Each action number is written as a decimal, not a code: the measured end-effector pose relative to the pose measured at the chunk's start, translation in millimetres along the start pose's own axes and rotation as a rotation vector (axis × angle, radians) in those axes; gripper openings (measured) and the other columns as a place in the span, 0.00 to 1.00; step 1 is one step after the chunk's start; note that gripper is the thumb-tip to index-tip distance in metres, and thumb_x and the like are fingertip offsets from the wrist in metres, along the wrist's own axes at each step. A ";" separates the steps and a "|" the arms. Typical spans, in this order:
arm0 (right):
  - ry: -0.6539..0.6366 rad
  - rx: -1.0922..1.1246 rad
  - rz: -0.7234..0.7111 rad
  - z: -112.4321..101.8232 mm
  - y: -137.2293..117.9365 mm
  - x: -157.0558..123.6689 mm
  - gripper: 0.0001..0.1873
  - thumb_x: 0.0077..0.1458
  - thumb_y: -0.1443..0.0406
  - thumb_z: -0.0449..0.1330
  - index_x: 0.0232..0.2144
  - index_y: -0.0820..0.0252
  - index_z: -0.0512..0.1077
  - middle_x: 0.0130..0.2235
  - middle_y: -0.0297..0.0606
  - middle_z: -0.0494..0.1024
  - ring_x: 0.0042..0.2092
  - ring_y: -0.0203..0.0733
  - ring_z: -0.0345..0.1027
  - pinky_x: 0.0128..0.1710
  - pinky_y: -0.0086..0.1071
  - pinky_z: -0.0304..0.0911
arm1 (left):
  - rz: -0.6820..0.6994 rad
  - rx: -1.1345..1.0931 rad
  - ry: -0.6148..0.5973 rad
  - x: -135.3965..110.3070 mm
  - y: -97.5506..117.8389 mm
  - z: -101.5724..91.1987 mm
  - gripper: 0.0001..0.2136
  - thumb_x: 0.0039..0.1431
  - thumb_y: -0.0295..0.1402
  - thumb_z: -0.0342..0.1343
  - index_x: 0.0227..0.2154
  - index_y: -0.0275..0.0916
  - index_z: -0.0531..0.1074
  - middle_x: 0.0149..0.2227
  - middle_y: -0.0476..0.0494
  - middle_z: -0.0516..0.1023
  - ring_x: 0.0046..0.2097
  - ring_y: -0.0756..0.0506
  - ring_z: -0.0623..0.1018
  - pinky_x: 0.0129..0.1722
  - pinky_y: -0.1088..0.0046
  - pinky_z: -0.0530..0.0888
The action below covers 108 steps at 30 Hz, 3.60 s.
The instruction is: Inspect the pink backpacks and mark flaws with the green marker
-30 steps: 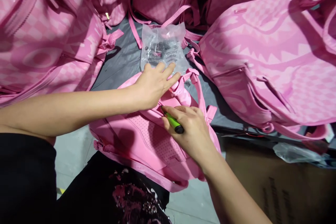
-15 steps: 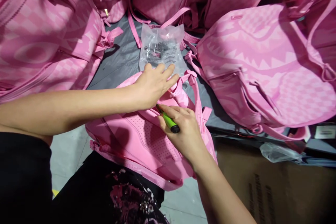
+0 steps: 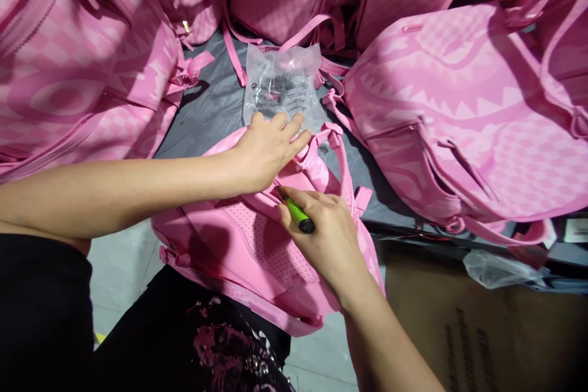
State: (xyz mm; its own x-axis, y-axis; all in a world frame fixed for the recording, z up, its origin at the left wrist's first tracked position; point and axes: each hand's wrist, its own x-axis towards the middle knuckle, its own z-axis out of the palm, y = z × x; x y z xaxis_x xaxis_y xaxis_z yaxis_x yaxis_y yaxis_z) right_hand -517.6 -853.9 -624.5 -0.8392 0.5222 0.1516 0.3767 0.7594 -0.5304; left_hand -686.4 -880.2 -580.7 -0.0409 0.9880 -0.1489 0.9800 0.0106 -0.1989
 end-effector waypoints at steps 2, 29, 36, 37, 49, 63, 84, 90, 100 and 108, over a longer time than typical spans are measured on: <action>-0.007 0.010 -0.005 -0.3 0.2 -0.5 0.13 0.60 0.65 0.59 0.46 0.57 0.78 0.41 0.42 0.84 0.41 0.50 0.78 0.43 0.45 0.66 | 0.004 0.006 -0.011 -0.1 0.0 -0.6 0.37 0.60 0.36 0.59 0.69 0.40 0.49 0.72 0.31 0.48 0.62 0.30 0.63 0.52 0.54 0.66; 0.025 0.171 0.037 17.7 -14.0 -13.0 0.12 0.60 0.67 0.59 0.45 0.58 0.78 0.40 0.41 0.85 0.41 0.48 0.80 0.46 0.42 0.64 | -0.094 0.062 -0.204 -38.0 -15.6 -13.9 0.59 0.47 0.35 0.70 0.72 0.48 0.30 0.74 0.28 0.31 0.63 0.25 0.63 0.45 0.54 0.78; -0.002 0.190 0.005 20.9 -13.7 -8.6 0.14 0.60 0.67 0.59 0.47 0.60 0.79 0.38 0.43 0.85 0.37 0.46 0.79 0.46 0.39 0.66 | 0.016 0.110 -0.132 -38.0 -29.1 4.4 0.47 0.57 0.30 0.57 0.72 0.48 0.32 0.68 0.28 0.54 0.56 0.32 0.69 0.45 0.61 0.77; -0.003 0.203 0.003 20.7 -13.4 -7.6 0.14 0.60 0.66 0.59 0.47 0.59 0.79 0.38 0.43 0.85 0.37 0.45 0.78 0.45 0.38 0.66 | 0.047 0.101 -0.139 -37.8 -32.5 3.8 0.46 0.58 0.30 0.55 0.72 0.48 0.32 0.67 0.29 0.55 0.56 0.33 0.69 0.47 0.61 0.76; -0.021 0.180 0.003 18.1 -12.6 -7.9 0.16 0.61 0.66 0.59 0.49 0.59 0.79 0.39 0.43 0.85 0.36 0.47 0.79 0.42 0.38 0.69 | -0.170 -0.077 -0.366 -39.2 -43.6 -13.4 0.58 0.53 0.30 0.63 0.69 0.53 0.20 0.73 0.26 0.24 0.64 0.27 0.66 0.50 0.61 0.73; -0.048 0.346 -0.072 31.5 -26.5 11.1 0.14 0.56 0.66 0.63 0.44 0.56 0.81 0.29 0.38 0.80 0.32 0.45 0.73 0.41 0.41 0.65 | -0.044 -0.152 -0.237 -46.8 -75.7 12.8 0.52 0.57 0.32 0.58 0.70 0.50 0.23 0.52 0.41 0.67 0.42 0.44 0.77 0.39 0.73 0.70; 0.166 0.452 -0.031 66.7 -42.7 21.4 0.15 0.59 0.64 0.60 0.48 0.57 0.78 0.41 0.40 0.85 0.41 0.47 0.78 0.47 0.44 0.64 | -0.034 -0.134 -0.277 -42.4 -72.7 17.5 0.46 0.60 0.30 0.53 0.71 0.46 0.25 0.54 0.32 0.66 0.40 0.42 0.77 0.35 0.71 0.69; 0.111 0.489 0.001 65.2 -45.2 26.4 0.15 0.59 0.63 0.59 0.47 0.57 0.78 0.43 0.41 0.84 0.43 0.48 0.78 0.48 0.46 0.65 | -0.028 -0.158 -0.269 -43.6 -72.4 15.3 0.46 0.60 0.33 0.54 0.72 0.45 0.27 0.54 0.30 0.66 0.40 0.41 0.78 0.36 0.70 0.70; 0.241 0.425 0.158 63.2 -43.5 16.6 0.08 0.56 0.59 0.64 0.37 0.54 0.75 0.36 0.36 0.83 0.37 0.46 0.75 0.48 0.46 0.64 | -0.039 -0.187 -0.280 -43.4 -71.1 12.5 0.43 0.60 0.26 0.51 0.72 0.46 0.32 0.57 0.27 0.64 0.44 0.38 0.78 0.39 0.68 0.71; 0.210 0.536 0.095 61.9 -44.9 20.2 0.10 0.57 0.66 0.63 0.42 0.52 0.79 0.42 0.36 0.84 0.44 0.47 0.78 0.51 0.47 0.67 | -0.043 -0.166 -0.298 -43.4 -70.7 11.0 0.43 0.61 0.28 0.52 0.72 0.45 0.33 0.57 0.27 0.65 0.44 0.39 0.78 0.37 0.69 0.70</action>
State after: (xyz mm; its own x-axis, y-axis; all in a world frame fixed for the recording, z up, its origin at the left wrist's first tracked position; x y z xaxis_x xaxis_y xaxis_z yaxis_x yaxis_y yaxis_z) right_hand -575.7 -901.5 -649.2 -0.6953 0.6856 0.2155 0.1498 0.4315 -0.8896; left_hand -756.1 -925.5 -570.9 -0.1143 0.8980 -0.4249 0.9934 0.1006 -0.0546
